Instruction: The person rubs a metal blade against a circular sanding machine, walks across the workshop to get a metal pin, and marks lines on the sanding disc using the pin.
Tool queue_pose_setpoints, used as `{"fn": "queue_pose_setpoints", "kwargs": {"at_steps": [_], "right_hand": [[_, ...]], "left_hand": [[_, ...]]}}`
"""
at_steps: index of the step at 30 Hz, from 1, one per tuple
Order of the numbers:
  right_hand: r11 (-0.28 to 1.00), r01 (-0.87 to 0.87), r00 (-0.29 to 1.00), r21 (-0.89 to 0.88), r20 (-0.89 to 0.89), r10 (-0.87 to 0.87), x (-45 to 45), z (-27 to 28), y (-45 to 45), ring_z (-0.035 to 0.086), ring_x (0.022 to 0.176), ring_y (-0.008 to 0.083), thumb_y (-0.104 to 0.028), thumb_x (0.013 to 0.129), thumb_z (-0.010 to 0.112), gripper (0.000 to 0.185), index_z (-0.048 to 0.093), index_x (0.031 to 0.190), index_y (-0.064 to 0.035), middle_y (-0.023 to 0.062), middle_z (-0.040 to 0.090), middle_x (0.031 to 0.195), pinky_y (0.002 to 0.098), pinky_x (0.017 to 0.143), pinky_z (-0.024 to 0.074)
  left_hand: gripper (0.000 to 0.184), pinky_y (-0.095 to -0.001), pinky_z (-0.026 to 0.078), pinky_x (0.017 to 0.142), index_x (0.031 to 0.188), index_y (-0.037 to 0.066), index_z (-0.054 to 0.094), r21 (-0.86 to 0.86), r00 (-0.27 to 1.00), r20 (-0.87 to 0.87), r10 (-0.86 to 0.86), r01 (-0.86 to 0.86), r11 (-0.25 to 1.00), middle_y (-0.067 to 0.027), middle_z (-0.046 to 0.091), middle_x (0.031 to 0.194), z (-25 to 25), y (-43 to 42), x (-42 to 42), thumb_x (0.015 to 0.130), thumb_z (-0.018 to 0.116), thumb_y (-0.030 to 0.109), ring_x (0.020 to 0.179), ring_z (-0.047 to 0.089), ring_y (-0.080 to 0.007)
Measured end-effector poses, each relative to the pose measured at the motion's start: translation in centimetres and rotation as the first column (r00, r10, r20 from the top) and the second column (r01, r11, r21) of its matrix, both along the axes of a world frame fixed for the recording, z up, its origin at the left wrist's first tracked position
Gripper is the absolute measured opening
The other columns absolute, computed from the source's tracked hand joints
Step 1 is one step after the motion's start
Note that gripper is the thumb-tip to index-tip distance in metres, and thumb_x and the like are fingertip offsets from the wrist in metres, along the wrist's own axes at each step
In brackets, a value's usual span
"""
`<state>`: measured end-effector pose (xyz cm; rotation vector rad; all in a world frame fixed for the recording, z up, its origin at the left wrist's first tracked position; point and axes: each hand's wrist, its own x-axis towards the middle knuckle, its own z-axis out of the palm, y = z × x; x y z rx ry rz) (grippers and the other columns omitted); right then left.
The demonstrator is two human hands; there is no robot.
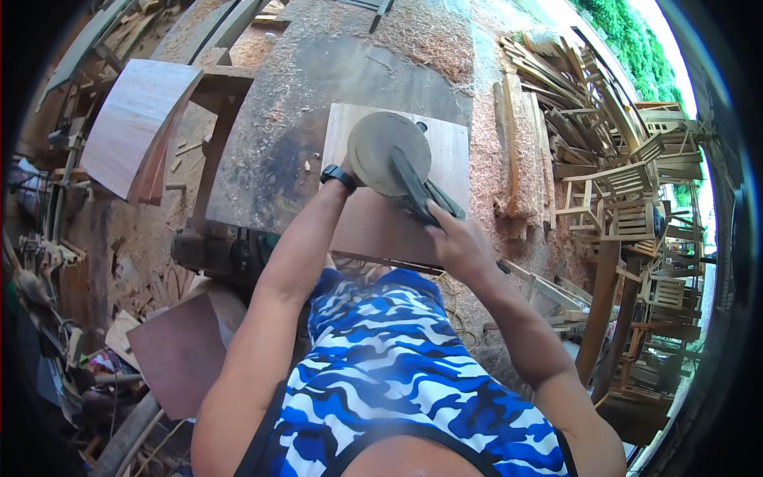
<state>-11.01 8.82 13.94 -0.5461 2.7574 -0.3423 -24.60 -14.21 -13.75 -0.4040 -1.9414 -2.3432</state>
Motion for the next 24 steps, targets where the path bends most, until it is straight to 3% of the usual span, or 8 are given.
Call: {"fn": "queue_pose_setpoints", "kwargs": {"at_steps": [5,9,11,14,15,17,19,24], "right_hand": [[0.993,0.09,0.995,0.083,0.027,-0.092,0.4,0.4,1.1,0.071,0.087,0.0499,-0.031,0.102,0.06,0.044,0.061,0.145,-0.0188,0.0281,0.072,0.09,0.06,0.079,0.0536],[0.982,0.112,0.975,-0.15,-0.174,-0.137,-10.7,-4.7,-2.3,0.069,0.101,0.0517,-0.032,0.101,0.06,0.04,0.065,0.136,-0.0126,0.0307,0.072,0.101,0.0601,0.089,0.0542],[0.977,0.208,0.97,-0.051,-0.119,-0.213,-15.8,-3.9,-4.1,0.068,0.107,0.0502,-0.033,0.102,0.059,0.037,0.068,0.13,-0.0105,0.0295,0.072,0.109,0.0581,0.094,0.0537],[0.961,0.095,0.937,-0.26,-0.302,-0.174,-13.9,-3.2,-3.1,0.068,0.103,0.051,-0.033,0.102,0.059,0.036,0.069,0.13,-0.0115,0.0294,0.072,0.107,0.0592,0.091,0.0539],[0.947,0.158,0.963,-0.278,-0.169,-0.21,-10.3,-0.8,-3.2,0.069,0.098,0.0524,-0.034,0.102,0.06,0.038,0.068,0.134,-0.014,0.0284,0.073,0.103,0.0602,0.088,0.0545],[0.971,0.118,0.968,-0.21,-0.194,-0.16,-4.4,-2.1,-1.1,0.069,0.094,0.0532,-0.032,0.101,0.062,0.04,0.066,0.138,-0.0164,0.0287,0.073,0.099,0.0613,0.085,0.0546],[0.988,0.141,0.988,-0.066,-0.051,-0.145,0.5,-1.5,-0.3,0.07,0.093,0.053,-0.03,0.1,0.064,0.044,0.063,0.142,-0.0195,0.0317,0.072,0.096,0.061,0.085,0.0546],[0.967,0.196,0.961,-0.163,-0.163,-0.223,-5.3,-4.7,-1.2,0.069,0.1,0.0512,-0.03,0.1,0.062,0.04,0.065,0.138,-0.0176,0.0299,0.072,0.101,0.0598,0.088,0.0545]], "left_hand": [[0.07,-0.0414,0.041,0.121,0.157,0.007,0.043,-0.005,1.0,0.005,-0.01,0.01,1.0,-0.012,0.057,0.151,0.0,0.0,-0.2,0.096,0.076,0.02,0.138,0.054,-0.0233],[0.07,-0.0414,0.041,0.121,0.156,0.007,0.043,-0.01,0.999,0.017,-0.029,0.029,1.0,-0.012,0.057,0.151,0.4,0.0,-0.3,0.096,0.076,0.02,0.138,0.054,-0.0233],[0.07,-0.0414,0.041,0.121,0.156,0.007,0.043,-0.007,0.999,0.022,-0.033,0.033,0.999,-0.012,0.058,0.15,0.4,0.1,-0.2,0.096,0.076,0.02,0.138,0.054,-0.0234],[0.07,-0.0414,0.041,0.121,0.156,0.007,0.044,0.015,0.999,0.032,-0.021,0.021,1.0,-0.0119,0.058,0.15,0.2,0.0,0.6,0.096,0.077,0.02,0.137,0.054,-0.0234],[0.07,-0.0414,0.041,0.121,0.156,0.007,0.044,0.015,0.999,0.032,-0.012,0.012,1.0,-0.0119,0.058,0.15,0.0,0.2,0.8,0.096,0.077,0.02,0.137,0.054,-0.0234],[0.07,-0.0414,0.041,0.121,0.155,0.007,0.044,0.021,1.0,0.029,0.001,-0.001,1.0,-0.0119,0.058,0.15,-0.3,0.3,1.1,0.096,0.077,0.021,0.137,0.055,-0.0234],[0.07,-0.0414,0.041,0.121,0.155,0.007,0.044,0.024,1.0,0.027,0.009,-0.01,1.0,-0.0119,0.058,0.149,-0.3,0.2,1.2,0.095,0.077,0.021,0.137,0.055,-0.0234],[0.069,-0.0414,0.041,0.121,0.155,0.007,0.045,0.012,1.0,0.027,0.012,-0.013,1.0,-0.0118,0.059,0.149,0.0,0.3,1.2,0.095,0.077,0.021,0.136,0.055,-0.0234]]}}
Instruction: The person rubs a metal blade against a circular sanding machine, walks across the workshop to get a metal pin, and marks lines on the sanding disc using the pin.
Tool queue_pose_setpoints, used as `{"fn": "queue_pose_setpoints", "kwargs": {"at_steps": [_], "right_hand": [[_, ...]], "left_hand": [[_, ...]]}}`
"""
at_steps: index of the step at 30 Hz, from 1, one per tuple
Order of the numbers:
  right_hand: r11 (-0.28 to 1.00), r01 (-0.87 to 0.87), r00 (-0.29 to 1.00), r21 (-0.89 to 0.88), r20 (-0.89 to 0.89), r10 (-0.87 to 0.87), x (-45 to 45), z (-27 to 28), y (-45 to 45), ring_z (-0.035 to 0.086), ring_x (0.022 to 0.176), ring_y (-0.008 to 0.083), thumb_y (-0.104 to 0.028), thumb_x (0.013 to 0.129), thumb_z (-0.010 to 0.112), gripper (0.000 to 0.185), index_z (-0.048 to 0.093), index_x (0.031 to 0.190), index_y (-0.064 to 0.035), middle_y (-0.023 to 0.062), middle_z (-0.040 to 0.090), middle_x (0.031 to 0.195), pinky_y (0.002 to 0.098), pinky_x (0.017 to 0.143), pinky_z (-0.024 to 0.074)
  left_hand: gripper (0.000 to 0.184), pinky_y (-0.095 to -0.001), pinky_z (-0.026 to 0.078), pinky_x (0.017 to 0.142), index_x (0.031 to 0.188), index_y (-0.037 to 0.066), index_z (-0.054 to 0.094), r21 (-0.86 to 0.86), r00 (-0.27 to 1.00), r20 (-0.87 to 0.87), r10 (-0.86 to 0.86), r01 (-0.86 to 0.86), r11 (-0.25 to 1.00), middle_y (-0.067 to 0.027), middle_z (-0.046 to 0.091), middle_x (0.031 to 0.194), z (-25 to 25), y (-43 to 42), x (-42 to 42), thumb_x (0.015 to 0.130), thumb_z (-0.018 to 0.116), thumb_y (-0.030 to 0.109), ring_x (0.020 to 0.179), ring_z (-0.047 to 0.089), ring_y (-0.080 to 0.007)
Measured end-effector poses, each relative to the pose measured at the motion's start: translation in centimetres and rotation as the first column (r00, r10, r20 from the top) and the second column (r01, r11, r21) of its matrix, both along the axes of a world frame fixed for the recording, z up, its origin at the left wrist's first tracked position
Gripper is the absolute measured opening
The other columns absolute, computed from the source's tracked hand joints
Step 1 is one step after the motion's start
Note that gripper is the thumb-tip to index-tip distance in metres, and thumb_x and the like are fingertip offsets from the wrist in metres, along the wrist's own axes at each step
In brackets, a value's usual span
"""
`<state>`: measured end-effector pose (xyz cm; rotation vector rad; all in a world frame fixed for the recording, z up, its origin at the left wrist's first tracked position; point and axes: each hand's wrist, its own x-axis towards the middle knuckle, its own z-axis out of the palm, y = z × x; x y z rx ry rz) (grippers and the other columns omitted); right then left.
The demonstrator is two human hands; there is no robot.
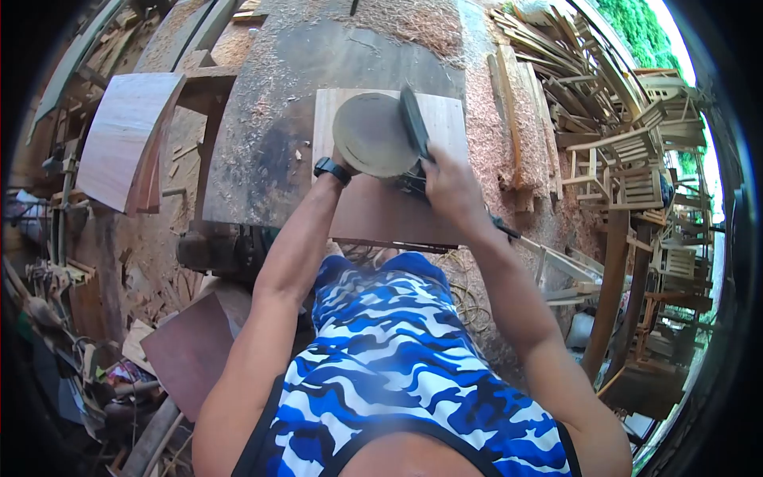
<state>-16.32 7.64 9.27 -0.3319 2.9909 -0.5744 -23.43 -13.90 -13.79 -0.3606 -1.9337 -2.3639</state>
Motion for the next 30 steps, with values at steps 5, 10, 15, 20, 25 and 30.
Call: {"fn": "queue_pose_setpoints", "kwargs": {"at_steps": [5,10,15,20,25,30], "right_hand": [[0.998,0.052,0.996,0.021,-0.07,-0.051,-9.2,0.5,-1.2,0.069,0.108,0.0465,-0.034,0.104,0.057,0.035,0.067,0.133,-0.0171,0.024,0.074,0.11,0.0578,0.093,0.054],[0.996,-0.06,0.994,0.059,0.092,0.054,4.9,4.0,-0.6,0.073,0.092,0.0485,-0.033,0.103,0.059,0.043,0.06,0.144,-0.0206,0.0303,0.073,0.098,0.061,0.081,0.0561],[0.997,-0.069,0.997,0.032,-0.041,0.071,3.2,0.3,-0.2,0.069,0.083,0.0518,-0.024,0.099,0.063,0.041,0.065,0.139,-0.0131,0.0318,0.069,0.086,0.0592,0.076,0.055],[0.985,0.094,0.992,0.145,0.074,-0.106,-9.5,-0.7,-1.4,0.069,0.108,0.0473,-0.032,0.102,0.059,0.037,0.065,0.134,-0.0138,0.0251,0.074,0.112,0.057,0.096,0.053],[0.996,-0.032,0.999,-0.088,0.008,0.033,-3.0,2.5,-0.7,0.068,0.105,0.0493,-0.027,0.1,0.062,0.049,0.058,0.146,-0.0095,0.0287,0.072,0.112,0.0539,0.093,0.0537],[0.968,-0.113,0.993,-0.226,0.008,0.118,3.6,3.1,2.8,0.068,0.096,0.0505,-0.017,0.099,0.064,0.049,0.058,0.147,-0.0085,0.0278,0.071,0.106,0.0522,0.085,0.0539]], "left_hand": [[0.069,-0.0414,0.041,0.121,0.154,0.006,0.045,0.016,1.0,0.015,-0.01,0.01,1.0,-0.0118,0.059,0.148,0.3,-0.1,0.7,0.095,0.077,0.021,0.136,0.056,-0.0234],[0.069,-0.0414,0.041,0.121,0.154,0.006,0.046,0.043,1.0,0.023,0.021,-0.022,0.999,-0.0118,0.06,0.148,-0.6,0.6,1.5,0.095,0.078,0.021,0.135,0.056,-0.0235],[0.069,-0.0414,0.041,0.121,0.153,0.006,0.046,0.048,1.0,0.021,0.023,-0.024,0.999,-0.0117,0.06,0.147,-0.6,0.5,1.2,0.094,0.078,0.021,0.134,0.057,-0.0235],[0.068,-0.0414,0.041,0.121,0.153,0.006,0.047,0.097,0.998,0.056,-0.011,0.006,0.995,-0.0117,0.061,0.147,0.0,0.4,1.5,0.094,0.078,0.021,0.134,0.057,-0.0235],[0.068,-0.0414,0.041,0.121,0.152,0.006,0.047,0.378,0.957,0.201,-0.209,0.121,0.918,-0.0116,0.061,0.146,1.4,-1.5,2.5,0.094,0.078,0.021,0.133,0.057,-0.0235],[0.068,-0.0414,0.041,0.121,0.152,0.006,0.048,0.666,0.875,0.31,-0.372,0.079,0.742,-0.0116,0.061,0.146,1.4,-1.3,4.2,0.094,0.078,0.021,0.133,0.058,-0.0235]]}}
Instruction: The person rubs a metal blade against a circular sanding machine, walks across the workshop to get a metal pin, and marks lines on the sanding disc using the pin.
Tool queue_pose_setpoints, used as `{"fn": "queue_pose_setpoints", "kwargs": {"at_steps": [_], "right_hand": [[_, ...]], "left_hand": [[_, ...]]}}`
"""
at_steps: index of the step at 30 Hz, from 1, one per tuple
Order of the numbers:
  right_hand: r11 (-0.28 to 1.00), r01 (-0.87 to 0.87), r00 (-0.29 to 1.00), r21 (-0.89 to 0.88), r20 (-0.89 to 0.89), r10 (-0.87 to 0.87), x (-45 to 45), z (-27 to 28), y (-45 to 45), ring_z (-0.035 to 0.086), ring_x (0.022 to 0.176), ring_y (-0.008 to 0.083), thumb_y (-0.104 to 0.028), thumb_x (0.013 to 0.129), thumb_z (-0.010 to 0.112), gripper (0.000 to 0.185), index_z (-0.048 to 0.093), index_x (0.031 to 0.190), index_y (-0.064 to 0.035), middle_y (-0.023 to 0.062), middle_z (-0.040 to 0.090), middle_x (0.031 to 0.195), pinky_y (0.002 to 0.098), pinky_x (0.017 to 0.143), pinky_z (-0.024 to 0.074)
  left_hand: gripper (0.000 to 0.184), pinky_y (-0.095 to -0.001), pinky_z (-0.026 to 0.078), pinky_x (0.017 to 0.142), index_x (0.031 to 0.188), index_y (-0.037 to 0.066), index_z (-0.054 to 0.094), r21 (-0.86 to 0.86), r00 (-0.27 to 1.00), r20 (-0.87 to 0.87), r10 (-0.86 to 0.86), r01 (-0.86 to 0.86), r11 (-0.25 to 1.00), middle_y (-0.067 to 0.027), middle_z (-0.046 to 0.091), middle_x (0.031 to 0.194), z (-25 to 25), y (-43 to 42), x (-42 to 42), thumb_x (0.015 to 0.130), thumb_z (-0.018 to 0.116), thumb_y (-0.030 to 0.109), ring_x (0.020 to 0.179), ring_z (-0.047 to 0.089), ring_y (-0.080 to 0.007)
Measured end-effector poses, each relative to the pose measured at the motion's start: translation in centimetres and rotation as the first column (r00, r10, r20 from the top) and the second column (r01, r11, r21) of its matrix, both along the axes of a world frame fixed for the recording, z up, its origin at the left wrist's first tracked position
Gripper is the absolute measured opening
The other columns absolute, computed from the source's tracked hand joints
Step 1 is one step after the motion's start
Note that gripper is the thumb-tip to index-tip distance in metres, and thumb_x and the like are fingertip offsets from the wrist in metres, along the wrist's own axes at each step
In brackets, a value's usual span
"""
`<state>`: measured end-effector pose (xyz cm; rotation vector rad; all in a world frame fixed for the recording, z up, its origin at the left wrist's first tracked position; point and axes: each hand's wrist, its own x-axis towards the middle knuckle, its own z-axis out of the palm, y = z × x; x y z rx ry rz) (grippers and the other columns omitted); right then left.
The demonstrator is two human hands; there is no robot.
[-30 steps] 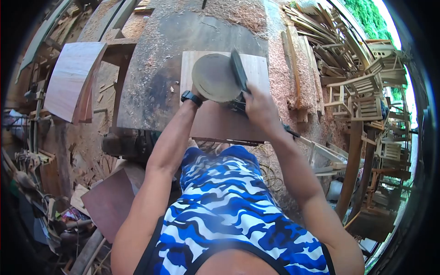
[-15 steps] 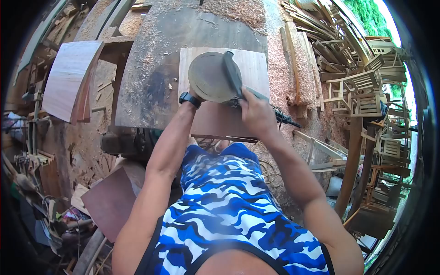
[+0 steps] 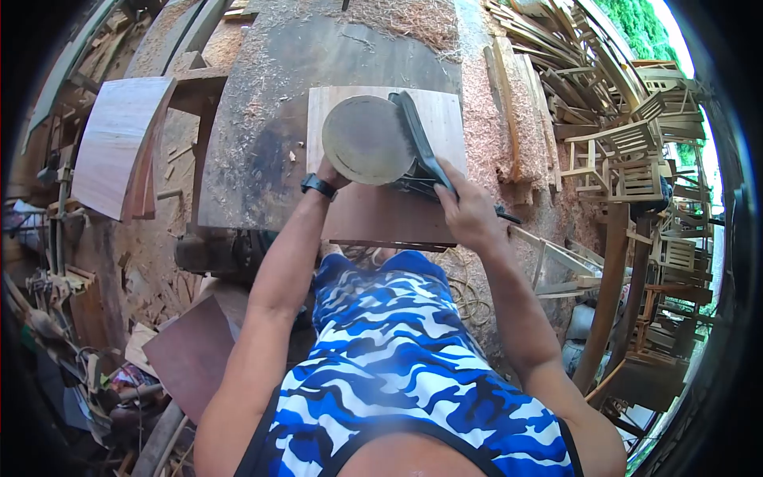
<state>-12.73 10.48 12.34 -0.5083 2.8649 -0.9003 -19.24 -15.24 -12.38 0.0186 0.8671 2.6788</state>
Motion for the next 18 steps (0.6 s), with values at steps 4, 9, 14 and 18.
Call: {"fn": "queue_pose_setpoints", "kwargs": {"at_steps": [4,9,14,18], "right_hand": [[0.994,-0.103,0.988,0.022,-0.11,0.105,4.6,-0.1,1.4,0.066,0.075,0.0419,-0.015,0.099,0.067,0.045,0.063,0.143,-0.0092,0.018,0.066,0.086,0.0503,0.073,0.0522],[0.988,-0.077,0.997,0.132,0.016,0.076,8.6,1.1,0.7,0.061,0.066,0.0346,-0.019,0.099,0.069,0.044,0.065,0.142,-0.0115,0.0135,0.057,0.08,0.0486,0.064,0.0502],[0.979,-0.052,0.998,0.198,0.056,0.041,9.6,1.2,1.6,0.063,0.069,0.0343,-0.02,0.098,0.07,0.044,0.065,0.142,-0.0156,0.013,0.057,0.081,0.0479,0.063,0.0509],[0.986,-0.052,0.997,0.156,-0.041,0.059,7.1,-1.3,1.7,0.064,0.073,0.0376,-0.019,0.099,0.068,0.044,0.064,0.142,-0.0159,0.0162,0.06,0.083,0.0511,0.067,0.0514]], "left_hand": [[0.06,-0.0445,0.051,0.11,0.145,0.006,0.052,-0.553,0.819,-0.469,0.332,-0.565,0.612,-0.0113,0.065,0.139,-0.9,3.9,0.3,0.093,0.078,0.021,0.124,0.064,-0.0247],[0.067,-0.0439,0.057,0.1,0.144,0.005,0.053,-0.467,0.675,-0.475,0.564,-0.737,0.488,-0.0126,0.066,0.138,-1.3,6.3,-0.3,0.088,0.083,0.026,0.123,0.065,-0.0234],[0.058,-0.0432,0.056,0.105,0.149,0.006,0.049,-0.615,0.784,-0.616,0.082,-0.543,0.572,-0.0128,0.062,0.145,-0.8,1.6,-1.0,0.099,0.07,0.028,0.127,0.063,-0.0244],[0.058,-0.0432,0.055,0.106,0.149,0.006,0.049,-0.56,0.802,-0.553,0.224,-0.557,0.613,-0.0127,0.062,0.145,-2.0,2.5,-1.0,0.099,0.07,0.028,0.127,0.063,-0.0243]]}}
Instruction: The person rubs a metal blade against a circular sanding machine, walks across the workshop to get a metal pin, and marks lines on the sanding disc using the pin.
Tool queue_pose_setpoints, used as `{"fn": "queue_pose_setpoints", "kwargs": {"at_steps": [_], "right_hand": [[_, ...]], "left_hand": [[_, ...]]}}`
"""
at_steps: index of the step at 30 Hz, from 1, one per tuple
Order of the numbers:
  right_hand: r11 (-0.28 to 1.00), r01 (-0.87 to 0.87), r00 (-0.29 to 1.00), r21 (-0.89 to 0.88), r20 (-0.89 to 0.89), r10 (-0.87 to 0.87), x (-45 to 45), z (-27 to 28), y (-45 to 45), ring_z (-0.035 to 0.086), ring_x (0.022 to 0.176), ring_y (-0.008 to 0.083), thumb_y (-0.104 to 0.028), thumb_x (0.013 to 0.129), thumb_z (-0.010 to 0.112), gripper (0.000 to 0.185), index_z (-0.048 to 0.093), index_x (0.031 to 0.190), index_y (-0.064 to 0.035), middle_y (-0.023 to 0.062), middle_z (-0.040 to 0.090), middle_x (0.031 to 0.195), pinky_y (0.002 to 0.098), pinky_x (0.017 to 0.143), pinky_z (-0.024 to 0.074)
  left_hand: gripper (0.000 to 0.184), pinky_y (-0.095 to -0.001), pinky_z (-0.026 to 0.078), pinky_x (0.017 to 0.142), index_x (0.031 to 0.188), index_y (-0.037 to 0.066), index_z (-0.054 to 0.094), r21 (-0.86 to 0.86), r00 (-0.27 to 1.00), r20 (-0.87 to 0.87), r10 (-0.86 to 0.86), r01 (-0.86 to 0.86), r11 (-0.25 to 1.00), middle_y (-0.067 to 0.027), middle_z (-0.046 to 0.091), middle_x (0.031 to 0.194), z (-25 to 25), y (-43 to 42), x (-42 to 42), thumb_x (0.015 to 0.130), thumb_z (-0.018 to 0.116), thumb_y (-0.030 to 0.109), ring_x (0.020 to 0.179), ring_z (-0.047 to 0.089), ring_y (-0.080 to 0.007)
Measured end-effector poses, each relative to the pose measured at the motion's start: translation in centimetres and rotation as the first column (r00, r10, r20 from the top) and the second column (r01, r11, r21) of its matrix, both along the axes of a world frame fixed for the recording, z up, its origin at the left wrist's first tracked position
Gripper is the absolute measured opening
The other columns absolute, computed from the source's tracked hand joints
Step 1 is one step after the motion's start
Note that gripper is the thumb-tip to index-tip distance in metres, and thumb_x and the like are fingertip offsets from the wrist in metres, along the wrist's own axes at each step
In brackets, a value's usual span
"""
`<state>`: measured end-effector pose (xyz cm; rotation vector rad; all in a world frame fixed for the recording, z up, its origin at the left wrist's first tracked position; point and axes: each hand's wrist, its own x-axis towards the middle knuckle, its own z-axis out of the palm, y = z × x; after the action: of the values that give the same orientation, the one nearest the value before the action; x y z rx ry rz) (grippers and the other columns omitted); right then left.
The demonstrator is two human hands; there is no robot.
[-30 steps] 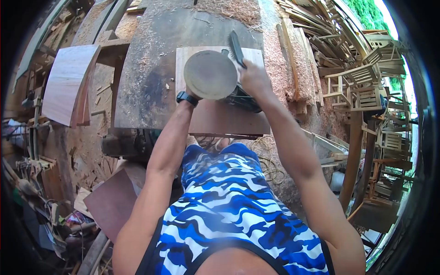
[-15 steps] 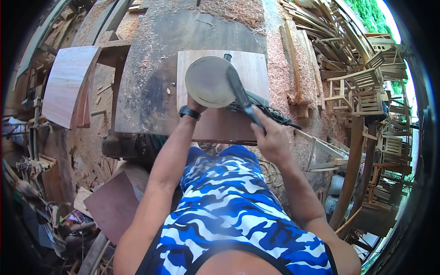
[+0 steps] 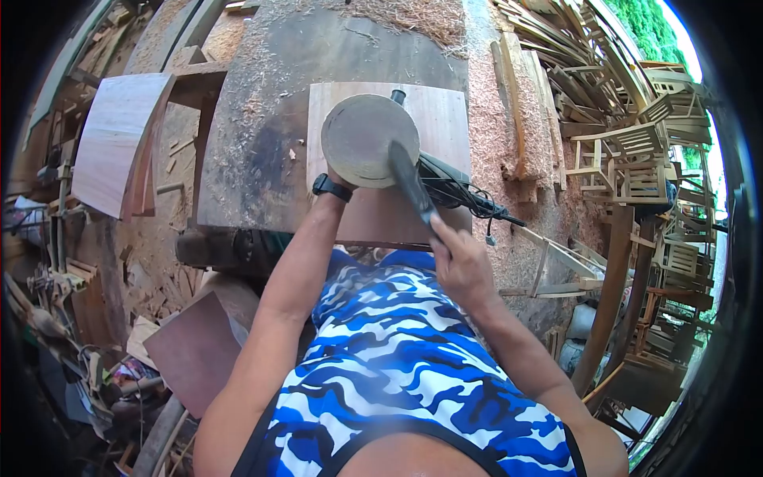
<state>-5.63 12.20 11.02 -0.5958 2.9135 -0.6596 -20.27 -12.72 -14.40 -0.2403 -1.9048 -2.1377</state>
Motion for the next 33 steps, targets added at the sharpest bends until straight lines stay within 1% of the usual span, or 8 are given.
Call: {"fn": "queue_pose_setpoints", "kwargs": {"at_steps": [3,8,13,15,20,24,30,33], "right_hand": [[0.996,-0.018,0.993,-0.086,-0.121,0.007,-8.0,-2.9,-3.4,0.068,0.082,0.0469,-0.023,0.1,0.063,0.041,0.064,0.14,-0.0148,0.0268,0.068,0.089,0.0566,0.072,0.0529],[0.993,0.055,0.997,-0.107,-0.04,-0.06,-16.6,-0.3,-9.1,0.072,0.087,0.0472,-0.024,0.099,0.065,0.038,0.067,0.135,-0.0135,0.0288,0.072,0.091,0.0552,0.075,0.0553],[0.993,-0.083,0.989,-0.083,-0.133,0.071,-7.6,-2.5,-2.9,0.068,0.075,0.0438,-0.019,0.098,0.067,0.042,0.066,0.14,-0.0142,0.023,0.069,0.084,0.0534,0.068,0.0518],[0.992,-0.041,0.999,-0.121,0.001,0.041,-3.7,-0.9,1.3,0.065,0.07,0.0398,-0.014,0.096,0.07,0.043,0.067,0.139,-0.0123,0.0201,0.067,0.082,0.0512,0.066,0.0504],[0.999,0.031,0.998,0.023,-0.053,-0.029,-1.9,1.6,8.4,0.067,0.071,0.037,-0.013,0.094,0.072,0.041,0.069,0.135,-0.0084,0.0195,0.069,0.086,0.0483,0.066,0.0514],[0.991,-0.072,0.992,-0.11,-0.112,0.06,-5.4,1.8,3.3,0.069,0.075,0.0385,-0.013,0.095,0.072,0.04,0.069,0.136,-0.0097,0.0208,0.07,0.088,0.0479,0.069,0.0529],[0.981,-0.185,0.979,-0.063,-0.103,0.178,-14.0,-0.8,-6.6,0.068,0.076,0.0428,-0.026,0.099,0.068,0.037,0.071,0.135,-0.0186,0.0205,0.07,0.087,0.0511,0.069,0.0523],[0.959,-0.269,0.953,-0.089,-0.171,0.252,-13.3,-3.4,-3.4,0.069,0.077,0.0426,-0.025,0.098,0.068,0.038,0.07,0.135,-0.0191,0.0198,0.071,0.086,0.0507,0.07,0.0535]], "left_hand": [[0.058,-0.0432,0.055,0.106,0.149,0.006,0.049,-0.005,1.0,0.004,0.012,-0.012,1.0,-0.0127,0.062,0.145,0.6,0.3,-0.5,0.099,0.07,0.028,0.127,0.063,-0.0243],[0.059,-0.0432,0.055,0.107,0.15,0.007,0.049,-0.024,0.998,0.003,0.057,-0.057,0.998,-0.0126,0.062,0.145,0.7,1.0,-0.1,0.099,0.07,0.028,0.127,0.063,-0.0243],[0.059,-0.0432,0.054,0.107,0.15,0.007,0.049,-0.003,0.997,0.016,0.079,-0.079,0.997,-0.0126,0.061,0.145,0.3,1.9,1.0,0.099,0.07,0.028,0.128,0.062,-0.0243],[0.059,-0.0432,0.054,0.107,0.15,0.007,0.049,0.0,0.996,0.02,0.089,-0.089,0.996,-0.0125,0.061,0.145,0.2,2.2,1.4,0.099,0.07,0.028,0.128,0.062,-0.0243],[0.059,-0.0432,0.053,0.108,0.15,0.007,0.049,0.016,0.996,0.017,0.091,-0.091,0.996,-0.0125,0.061,0.145,0.3,2.7,1.5,0.099,0.071,0.028,0.128,0.062,-0.0243],[0.06,-0.0432,0.053,0.108,0.15,0.007,0.048,0.012,0.995,0.013,0.096,-0.097,0.995,-0.0124,0.061,0.146,0.6,2.5,1.3,0.099,0.071,0.028,0.129,0.061,-0.0243],[0.06,-0.0432,0.052,0.109,0.15,0.007,0.048,-0.008,0.994,0.012,0.105,-0.105,0.994,-0.0123,0.061,0.146,0.5,1.7,1.2,0.099,0.071,0.028,0.129,0.061,-0.0243],[0.06,-0.0432,0.052,0.109,0.15,0.007,0.048,-0.009,0.993,0.018,0.114,-0.114,0.993,-0.0123,0.061,0.146,0.3,1.7,1.7,0.099,0.071,0.028,0.129,0.061,-0.0243]]}}
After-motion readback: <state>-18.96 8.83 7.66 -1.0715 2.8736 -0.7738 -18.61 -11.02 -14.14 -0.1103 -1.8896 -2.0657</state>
